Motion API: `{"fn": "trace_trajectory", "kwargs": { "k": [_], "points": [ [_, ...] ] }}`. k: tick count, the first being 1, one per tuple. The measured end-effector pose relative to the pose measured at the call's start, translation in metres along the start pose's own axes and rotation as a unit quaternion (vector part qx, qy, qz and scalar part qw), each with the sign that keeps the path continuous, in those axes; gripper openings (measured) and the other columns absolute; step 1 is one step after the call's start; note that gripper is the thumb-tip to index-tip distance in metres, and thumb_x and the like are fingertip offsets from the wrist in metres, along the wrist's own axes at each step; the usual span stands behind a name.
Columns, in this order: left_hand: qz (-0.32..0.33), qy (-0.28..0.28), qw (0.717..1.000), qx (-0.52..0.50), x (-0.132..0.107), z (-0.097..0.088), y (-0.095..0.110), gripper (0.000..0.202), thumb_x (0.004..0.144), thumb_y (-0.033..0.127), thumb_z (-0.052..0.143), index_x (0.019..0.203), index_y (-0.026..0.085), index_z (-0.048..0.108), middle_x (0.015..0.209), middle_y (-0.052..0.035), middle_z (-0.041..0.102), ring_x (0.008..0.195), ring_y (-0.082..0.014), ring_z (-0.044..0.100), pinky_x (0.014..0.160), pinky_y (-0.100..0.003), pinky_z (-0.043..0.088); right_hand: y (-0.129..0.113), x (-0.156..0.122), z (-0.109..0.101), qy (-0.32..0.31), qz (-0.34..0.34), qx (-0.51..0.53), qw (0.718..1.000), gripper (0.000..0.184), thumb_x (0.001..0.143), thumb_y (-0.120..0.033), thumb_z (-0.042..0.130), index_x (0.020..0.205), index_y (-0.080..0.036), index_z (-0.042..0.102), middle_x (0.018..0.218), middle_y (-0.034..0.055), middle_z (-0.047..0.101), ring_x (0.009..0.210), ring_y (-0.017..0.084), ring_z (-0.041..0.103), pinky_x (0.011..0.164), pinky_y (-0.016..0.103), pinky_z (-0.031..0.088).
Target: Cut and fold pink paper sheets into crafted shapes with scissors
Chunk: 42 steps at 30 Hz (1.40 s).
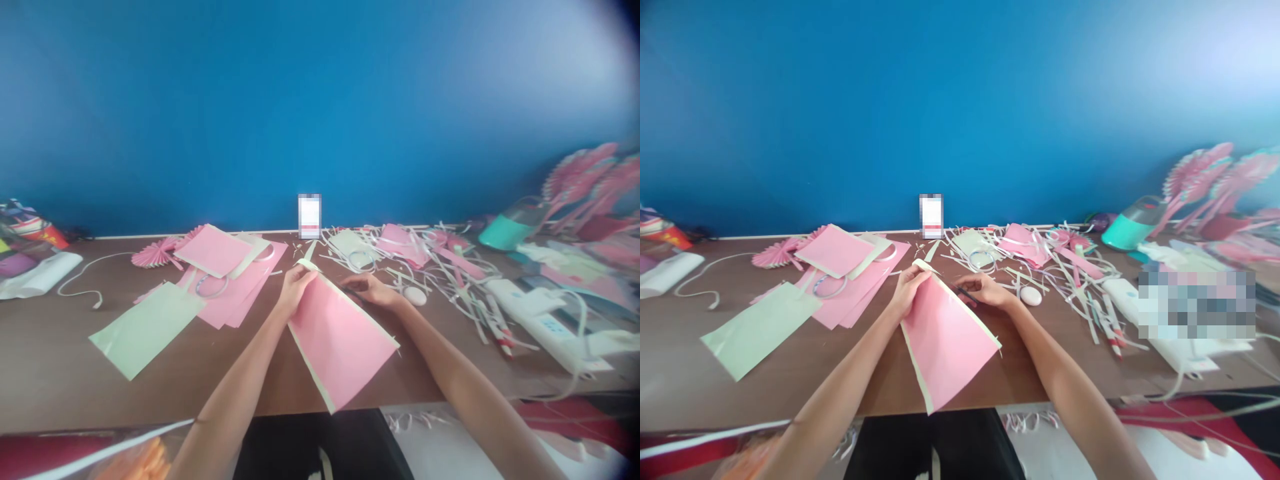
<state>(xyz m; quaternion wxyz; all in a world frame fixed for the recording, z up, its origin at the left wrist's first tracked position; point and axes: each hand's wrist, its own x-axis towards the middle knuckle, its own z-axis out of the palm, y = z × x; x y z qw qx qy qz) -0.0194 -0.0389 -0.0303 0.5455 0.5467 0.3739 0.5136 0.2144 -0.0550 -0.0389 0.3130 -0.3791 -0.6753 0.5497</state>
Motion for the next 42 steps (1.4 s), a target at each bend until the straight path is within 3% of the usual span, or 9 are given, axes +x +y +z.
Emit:
{"fn": "trace_trajectory", "kwargs": {
  "k": [5,13,18,23,31,42],
  "points": [
    [-0.006,-0.011,1.0,-0.02,-0.002,0.001,0.003,0.017,0.074,0.033,0.064,0.073,0.017,0.063,0.069,0.001,0.06,0.063,-0.0125,0.053,0.062,-0.024,0.039,-0.002,0.0,-0.001,0.006,0.004,0.027,1.0,0.048,0.069,-0.041,0.074,0.105,-0.01,0.066,0.064,0.0011,0.063,0.046,0.007,0.047,0.051,0.024,0.039],
    [-0.005,-0.008,0.999,-0.033,-0.004,0.003,0.004,0.017,0.074,0.034,0.064,0.074,0.017,0.063,0.066,0.0019,0.059,0.06,-0.0111,0.051,0.059,-0.023,0.038,0.002,0.003,-0.001,0.069,-0.005,0.018,0.997,0.052,0.067,-0.042,0.075,0.108,-0.012,0.064,0.068,0.0019,0.065,0.053,0.01,0.053,0.057,0.026,0.045],
    [0.0,0.03,0.998,-0.047,-0.001,0.001,-0.001,0.024,0.074,0.04,0.066,0.078,0.016,0.064,0.076,-0.0014,0.065,0.069,-0.0142,0.057,0.065,-0.026,0.042,-0.012,-0.002,0.001,0.097,-0.015,-0.015,0.995,0.048,0.07,-0.047,0.071,0.107,-0.016,0.066,0.091,0.0087,0.07,0.083,0.022,0.065,0.075,0.034,0.051],
    [0.003,0.051,0.997,-0.054,0.002,-0.001,-0.003,0.025,0.073,0.041,0.068,0.079,0.018,0.065,0.079,-0.0013,0.066,0.071,-0.0144,0.058,0.068,-0.026,0.043,-0.02,-0.005,-0.003,0.054,-0.002,-0.003,0.999,0.051,0.068,-0.046,0.072,0.108,-0.015,0.066,0.107,0.0129,0.068,0.097,0.027,0.064,0.083,0.039,0.051],
    [-0.008,0.08,0.995,-0.053,0.008,-0.008,-0.011,0.025,0.071,0.041,0.069,0.074,0.018,0.063,0.067,0.0021,0.058,0.062,-0.0098,0.051,0.061,-0.023,0.04,-0.019,-0.007,-0.012,-0.006,0.005,-0.028,1.0,0.047,0.064,-0.043,0.075,0.1,-0.013,0.071,0.092,0.0106,0.072,0.087,0.028,0.067,0.075,0.035,0.053],
    [-0.035,0.027,0.998,-0.034,0.005,-0.004,-0.011,0.031,0.069,0.046,0.071,0.075,0.016,0.064,0.073,-0.0005,0.062,0.066,-0.013,0.056,0.063,-0.025,0.043,-0.035,-0.012,0.002,0.011,0.012,-0.023,1.0,0.052,0.066,-0.042,0.074,0.109,-0.014,0.069,0.106,0.0127,0.07,0.095,0.03,0.066,0.079,0.038,0.054]
  ]
}}
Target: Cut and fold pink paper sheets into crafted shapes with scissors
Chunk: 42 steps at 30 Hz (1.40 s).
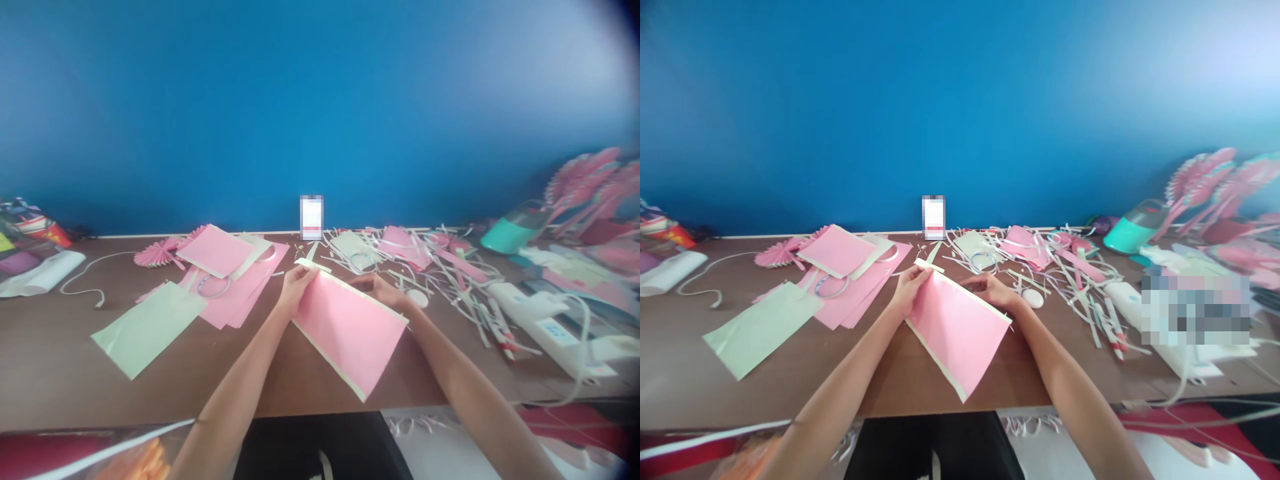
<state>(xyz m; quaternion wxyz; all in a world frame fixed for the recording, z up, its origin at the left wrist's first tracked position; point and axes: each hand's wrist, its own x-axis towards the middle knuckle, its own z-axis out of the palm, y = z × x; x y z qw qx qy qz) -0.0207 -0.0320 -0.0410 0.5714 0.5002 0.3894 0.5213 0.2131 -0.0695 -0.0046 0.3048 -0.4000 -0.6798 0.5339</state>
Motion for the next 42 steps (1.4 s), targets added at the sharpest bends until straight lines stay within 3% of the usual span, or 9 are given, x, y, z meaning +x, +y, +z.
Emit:
{"fn": "trace_trajectory", "kwargs": {
  "k": [5,10,26,35,42],
  "points": [
    [0.007,0.02,0.999,0.032,0.0,-0.001,-0.001,0.033,0.071,0.048,0.068,0.076,0.016,0.066,0.071,-0.0001,0.062,0.066,-0.0124,0.053,0.063,-0.023,0.041,0.003,0.0,0.0,0.005,0.002,0.007,1.0,0.052,0.067,-0.041,0.074,0.111,-0.013,0.068,0.106,0.0129,0.07,0.095,0.029,0.066,0.081,0.038,0.054],
    [0.009,-0.012,1.0,0.026,0.0,0.0,0.001,0.031,0.072,0.047,0.067,0.073,0.016,0.064,0.071,0.0005,0.061,0.066,-0.0119,0.053,0.063,-0.023,0.04,0.002,0.0,0.0,0.002,0.005,0.003,1.0,0.053,0.068,-0.043,0.073,0.111,-0.013,0.068,0.106,0.0124,0.07,0.096,0.029,0.066,0.081,0.038,0.053],
    [0.031,-0.026,0.996,0.075,0.0,0.0,0.002,0.028,0.076,0.044,0.064,0.073,0.016,0.064,0.073,-0.0008,0.062,0.068,-0.0139,0.055,0.064,-0.025,0.041,0.008,0.002,-0.002,0.004,-0.005,-0.04,0.999,0.047,0.073,-0.041,0.067,0.112,-0.015,0.068,0.107,0.0103,0.07,0.096,0.027,0.065,0.081,0.037,0.053],
    [0.038,-0.035,0.994,0.094,-0.001,-0.001,0.002,0.027,0.076,0.043,0.063,0.072,0.016,0.063,0.07,0.0001,0.06,0.065,-0.0127,0.052,0.06,-0.023,0.039,0.017,0.005,-0.004,0.026,-0.013,-0.097,0.995,0.042,0.074,-0.041,0.066,0.108,-0.016,0.07,0.089,0.0077,0.073,0.08,0.021,0.067,0.07,0.032,0.054],
    [0.036,-0.029,0.994,0.099,0.0,-0.002,0.001,0.026,0.076,0.042,0.064,0.072,0.016,0.064,0.071,-0.0002,0.061,0.066,-0.013,0.053,0.06,-0.024,0.039,0.022,0.007,-0.005,0.023,-0.023,-0.099,0.995,0.047,0.074,-0.045,0.066,0.111,-0.015,0.068,0.088,0.0083,0.072,0.078,0.022,0.066,0.066,0.031,0.053]
  ]
}}
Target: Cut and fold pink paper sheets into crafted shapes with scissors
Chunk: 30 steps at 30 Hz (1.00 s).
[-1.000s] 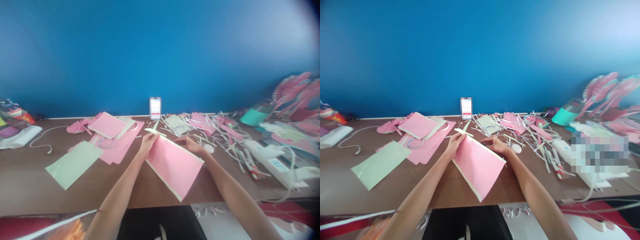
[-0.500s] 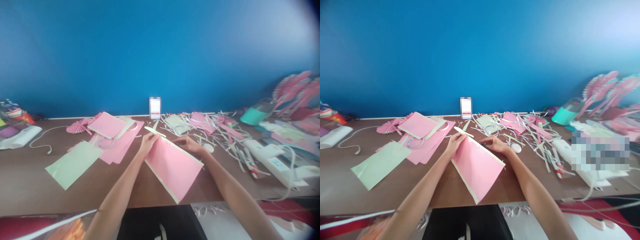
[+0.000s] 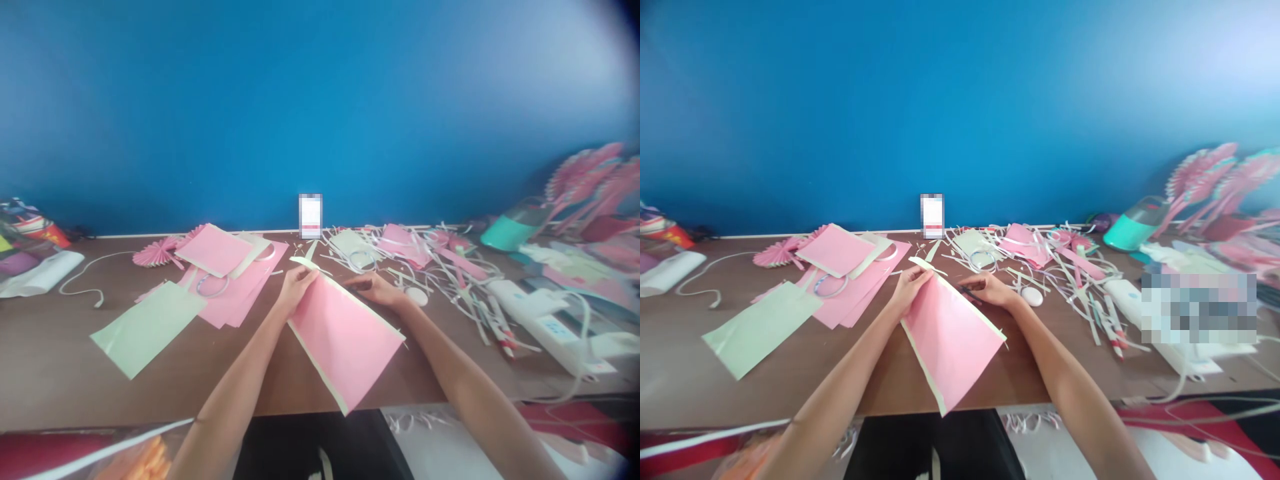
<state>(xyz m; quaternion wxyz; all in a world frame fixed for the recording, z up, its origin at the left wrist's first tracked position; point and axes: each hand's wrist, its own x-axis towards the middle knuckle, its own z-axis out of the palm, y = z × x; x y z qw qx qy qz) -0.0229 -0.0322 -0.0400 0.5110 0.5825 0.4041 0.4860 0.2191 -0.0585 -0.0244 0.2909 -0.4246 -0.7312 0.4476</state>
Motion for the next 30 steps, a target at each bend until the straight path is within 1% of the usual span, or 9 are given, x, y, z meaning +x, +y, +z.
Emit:
{"fn": "trace_trajectory", "kwargs": {
  "k": [5,9,11,17,19,22,25,28,30],
  "points": [
    [0.005,0.003,1.0,0.01,0.0,0.0,0.0,0.027,0.075,0.042,0.064,0.069,0.016,0.063,0.072,-0.0005,0.061,0.067,-0.0134,0.053,0.061,-0.024,0.04,-0.001,0.0,0.0,0.0,0.008,-0.016,1.0,0.045,0.074,-0.043,0.065,0.107,-0.013,0.069,0.082,0.0079,0.072,0.066,0.017,0.063,0.06,0.028,0.051],
    [0.005,-0.02,1.0,0.021,-0.001,0.002,0.001,0.028,0.076,0.043,0.063,0.07,0.016,0.063,0.07,-0.0002,0.06,0.066,-0.0131,0.053,0.059,-0.023,0.039,-0.003,0.001,0.002,-0.004,0.028,-0.007,1.0,0.044,0.075,-0.043,0.063,0.107,-0.013,0.069,0.075,0.0059,0.071,0.051,0.012,0.055,0.052,0.026,0.047],
    [0.0,-0.027,0.999,0.02,-0.002,0.002,0.002,0.028,0.076,0.043,0.063,0.071,0.016,0.063,0.069,-0.0001,0.06,0.065,-0.0133,0.053,0.059,-0.024,0.039,-0.004,0.001,0.003,-0.003,0.026,0.001,1.0,0.044,0.075,-0.043,0.063,0.107,-0.013,0.069,0.075,0.0057,0.071,0.05,0.011,0.054,0.051,0.026,0.047],
    [0.004,-0.015,1.0,0.019,-0.001,0.002,0.003,0.029,0.075,0.044,0.064,0.069,0.016,0.062,0.072,-0.0012,0.061,0.066,-0.0137,0.054,0.06,-0.024,0.04,-0.003,0.001,0.002,0.009,0.02,0.008,1.0,0.044,0.075,-0.04,0.063,0.108,-0.013,0.069,0.071,0.0054,0.07,0.049,0.012,0.054,0.049,0.026,0.046],
    [0.001,-0.015,1.0,0.022,-0.001,0.002,0.002,0.029,0.076,0.045,0.064,0.07,0.016,0.062,0.072,-0.0011,0.061,0.066,-0.0136,0.054,0.06,-0.024,0.04,-0.001,0.001,0.002,0.016,0.014,0.002,1.0,0.045,0.074,-0.04,0.064,0.11,-0.012,0.069,0.073,0.006,0.071,0.053,0.014,0.057,0.052,0.028,0.048],
    [-0.001,-0.019,0.999,0.029,-0.002,0.001,0.002,0.031,0.078,0.047,0.061,0.074,0.016,0.063,0.073,-0.0008,0.061,0.067,-0.0138,0.055,0.06,-0.024,0.041,0.002,0.003,0.003,0.032,0.002,-0.016,0.999,0.044,0.073,-0.038,0.065,0.11,-0.015,0.069,0.083,0.0075,0.072,0.07,0.019,0.064,0.062,0.03,0.052],
    [0.006,-0.04,0.999,0.033,-0.002,0.001,0.005,0.03,0.079,0.046,0.06,0.077,0.017,0.064,0.074,-0.0006,0.062,0.068,-0.0139,0.055,0.063,-0.024,0.041,0.003,0.004,0.003,0.039,0.003,-0.023,0.999,0.039,0.074,-0.034,0.062,0.108,-0.017,0.07,0.09,0.0071,0.072,0.082,0.022,0.065,0.071,0.032,0.052],
    [0.008,-0.063,0.997,0.038,-0.003,0.002,0.007,0.029,0.079,0.045,0.06,0.083,0.017,0.066,0.078,-0.0019,0.064,0.071,-0.0148,0.056,0.065,-0.024,0.041,-0.003,0.002,0.003,0.046,0.017,-0.013,0.999,0.038,0.074,-0.031,0.061,0.108,-0.016,0.069,0.096,0.0074,0.071,0.086,0.022,0.065,0.076,0.033,0.052],
    [0.007,-0.065,0.997,0.048,-0.002,0.002,0.007,0.03,0.079,0.045,0.06,0.083,0.016,0.067,0.078,-0.0025,0.064,0.071,-0.0152,0.056,0.064,-0.025,0.04,-0.008,0.001,0.002,0.037,0.026,-0.004,0.999,0.038,0.074,-0.03,0.062,0.108,-0.016,0.069,0.099,0.0079,0.071,0.087,0.022,0.065,0.077,0.034,0.052]
  ]
}}
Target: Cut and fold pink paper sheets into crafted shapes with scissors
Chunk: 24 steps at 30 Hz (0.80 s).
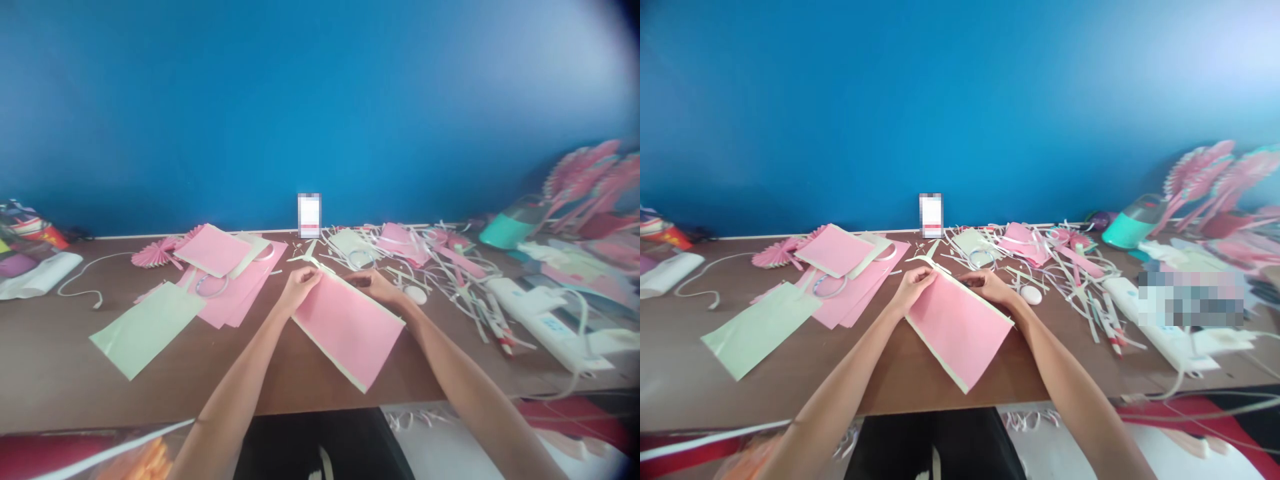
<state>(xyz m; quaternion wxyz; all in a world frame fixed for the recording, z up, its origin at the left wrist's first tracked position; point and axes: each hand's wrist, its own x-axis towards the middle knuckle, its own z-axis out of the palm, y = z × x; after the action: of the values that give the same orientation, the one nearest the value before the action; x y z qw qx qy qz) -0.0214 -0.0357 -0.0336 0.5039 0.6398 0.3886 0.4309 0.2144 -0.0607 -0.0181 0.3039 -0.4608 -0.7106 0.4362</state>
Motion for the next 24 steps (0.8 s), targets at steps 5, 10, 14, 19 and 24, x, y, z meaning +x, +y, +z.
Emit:
{"fn": "trace_trajectory", "kwargs": {
  "k": [5,10,14,19,24],
  "points": [
    [0.006,0.021,1.0,0.006,0.001,-0.001,-0.002,0.026,0.078,0.042,0.061,0.077,0.017,0.065,0.077,-0.0017,0.063,0.072,-0.0152,0.055,0.065,-0.025,0.039,-0.002,0.0,-0.001,-0.002,-0.013,0.009,1.0,0.036,0.073,-0.035,0.065,0.104,-0.016,0.069,0.103,0.0083,0.07,0.094,0.023,0.064,0.084,0.035,0.05],
    [-0.009,0.055,0.998,0.005,0.002,-0.004,-0.002,0.025,0.075,0.043,0.063,0.077,0.018,0.066,0.077,-0.0019,0.065,0.074,-0.0169,0.056,0.068,-0.026,0.039,0.015,0.007,-0.009,0.146,-0.001,0.062,0.987,0.048,0.072,-0.049,0.065,0.107,-0.016,0.065,0.073,0.0044,0.066,0.062,0.017,0.061,0.054,0.028,0.048],
    [-0.009,0.142,0.989,0.036,0.003,-0.011,-0.007,0.023,0.076,0.041,0.062,0.075,0.018,0.066,0.079,-0.0037,0.067,0.076,-0.0191,0.057,0.071,-0.028,0.038,0.023,0.009,-0.025,0.369,-0.031,0.081,0.925,0.046,0.076,-0.053,0.06,0.105,-0.017,0.061,0.069,0.0024,0.06,0.051,0.013,0.052,0.047,0.026,0.043],
    [0.02,0.24,0.968,0.074,0.004,-0.019,-0.013,0.022,0.078,0.038,0.058,0.077,0.018,0.066,0.075,-0.0039,0.065,0.073,-0.0198,0.056,0.067,-0.028,0.037,0.013,0.007,-0.017,0.475,-0.053,-0.048,0.877,0.042,0.08,-0.05,0.056,0.104,-0.016,0.062,0.075,0.0042,0.06,0.062,0.016,0.054,0.06,0.029,0.048],
    [0.027,0.197,0.979,0.04,0.002,-0.013,-0.007,0.028,0.082,0.043,0.055,0.086,0.018,0.066,0.086,-0.0054,0.067,0.085,-0.0219,0.058,0.073,-0.029,0.041,0.004,0.014,0.025,0.262,-0.063,-0.023,0.963,0.044,0.078,-0.044,0.061,0.114,-0.018,0.059,0.096,0.0087,0.066,0.08,0.021,0.062,0.068,0.032,0.051]
  ]
}}
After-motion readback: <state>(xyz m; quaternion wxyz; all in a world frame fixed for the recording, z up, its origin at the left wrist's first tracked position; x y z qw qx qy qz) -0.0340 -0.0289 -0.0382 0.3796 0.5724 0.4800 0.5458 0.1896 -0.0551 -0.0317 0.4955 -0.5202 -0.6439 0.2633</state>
